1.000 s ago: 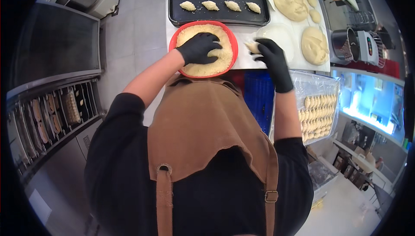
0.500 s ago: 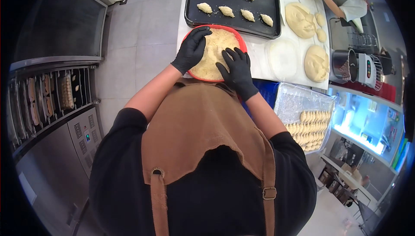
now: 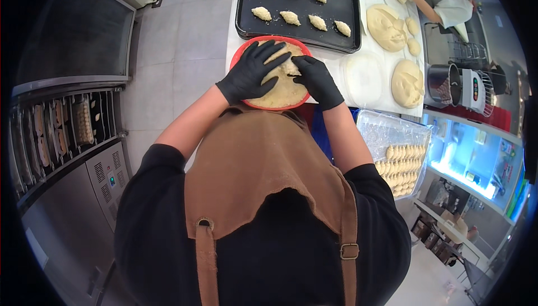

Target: Dipping pieces of dough into a bowl of mixture and arranging them onto a baking sheet.

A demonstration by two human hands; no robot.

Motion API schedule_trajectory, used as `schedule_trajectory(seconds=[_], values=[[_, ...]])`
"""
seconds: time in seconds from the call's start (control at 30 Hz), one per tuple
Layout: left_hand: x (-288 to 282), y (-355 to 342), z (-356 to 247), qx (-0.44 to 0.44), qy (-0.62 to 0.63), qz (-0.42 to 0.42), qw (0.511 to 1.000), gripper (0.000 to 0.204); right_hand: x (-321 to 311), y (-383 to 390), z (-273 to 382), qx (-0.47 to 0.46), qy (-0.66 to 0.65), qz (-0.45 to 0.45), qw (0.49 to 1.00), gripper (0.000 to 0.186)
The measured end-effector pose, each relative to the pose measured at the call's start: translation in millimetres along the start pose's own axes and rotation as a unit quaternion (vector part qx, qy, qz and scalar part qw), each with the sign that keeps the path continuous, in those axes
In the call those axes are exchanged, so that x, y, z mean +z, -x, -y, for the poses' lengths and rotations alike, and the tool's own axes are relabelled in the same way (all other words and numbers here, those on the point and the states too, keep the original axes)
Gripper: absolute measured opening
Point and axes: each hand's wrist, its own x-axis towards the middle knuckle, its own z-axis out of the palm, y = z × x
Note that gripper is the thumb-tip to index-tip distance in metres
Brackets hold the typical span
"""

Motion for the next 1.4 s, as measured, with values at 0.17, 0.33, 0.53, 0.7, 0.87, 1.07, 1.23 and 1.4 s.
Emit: schedule_trajectory(seconds=[0.17,0.33,0.53,0.7,0.87,1.07,1.23,1.4], values=[[-4,-11,1,0.055,-0.073,0.029,0.995,0.058,4,-6,-35,-0.079,-0.082,0.068,0.991,0.031],[-1,-7,7,-0.045,0.041,0.103,0.993,0.058,3,-4,-16,0.044,-0.280,0.102,0.954,0.035],[-6,1,6,-0.131,0.084,0.140,0.978,0.045,4,4,11,0.100,-0.199,0.003,0.975,0.042],[-9,11,3,-0.201,0.112,0.114,0.966,0.040,14,15,46,-0.227,0.115,-0.120,0.960,0.042],[-12,21,8,-0.190,0.127,0.094,0.969,0.040,25,13,45,-0.267,0.199,-0.173,0.927,0.048],[-19,16,6,-0.150,0.123,0.077,0.978,0.038,22,4,9,-0.079,0.036,-0.121,0.989,0.047],[-6,11,11,-0.087,0.113,0.029,0.989,0.049,-18,-13,46,0.195,-0.407,0.162,0.878,0.038],[6,2,1,-0.170,0.091,-0.015,0.981,0.058,-49,-49,11,0.197,-0.472,0.096,0.854,0.029]])
